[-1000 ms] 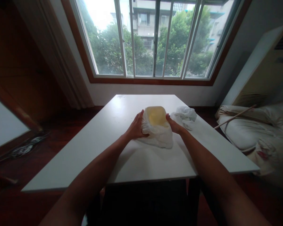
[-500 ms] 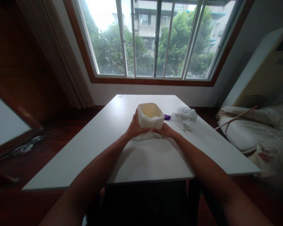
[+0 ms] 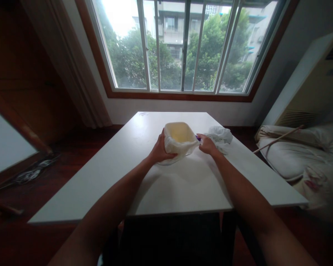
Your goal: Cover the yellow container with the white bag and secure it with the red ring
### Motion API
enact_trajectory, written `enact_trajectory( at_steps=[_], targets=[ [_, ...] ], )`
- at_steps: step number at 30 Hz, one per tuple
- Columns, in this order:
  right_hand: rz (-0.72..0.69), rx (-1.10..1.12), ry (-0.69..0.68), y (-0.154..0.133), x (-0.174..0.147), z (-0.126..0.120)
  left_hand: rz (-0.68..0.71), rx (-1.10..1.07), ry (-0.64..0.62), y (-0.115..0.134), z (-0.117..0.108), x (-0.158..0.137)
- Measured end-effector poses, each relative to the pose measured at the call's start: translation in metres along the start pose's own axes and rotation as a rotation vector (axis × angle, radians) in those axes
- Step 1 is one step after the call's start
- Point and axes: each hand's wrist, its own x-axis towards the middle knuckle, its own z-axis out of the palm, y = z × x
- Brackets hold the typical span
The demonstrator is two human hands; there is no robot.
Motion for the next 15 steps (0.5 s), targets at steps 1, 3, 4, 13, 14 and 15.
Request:
enact_trajectory(
  at_steps=[1,3,4,13,14,15],
  targets=[
    [0.018,0.058,0.077,0.0,0.001,-0.005,0.014,0.015,-0.008,0.001,-0.001,0.001],
    [0.061,0.223,0.209,-0.006,0.003,-0.014,0.052,0.042,-0.021,0.004,-0.001,0.002],
    [0.085,0.32,0.251,-0.011,0.003,-0.017,0.074,0.065,-0.027,0.005,-0.001,0.003],
    [0.011,0.513,-0.06,-0.056,-0.013,-0.016,0.187,0.25,-0.062,0.009,0.002,0.001],
    [0.011,0.482,-0.054,-0.056,-0.013,-0.015,0.183,0.257,-0.069,0.008,0.002,0.001],
    [0.02,0.457,-0.041,-0.056,-0.013,-0.015,0.171,0.264,-0.084,0.007,0.002,0.001]
  ],
)
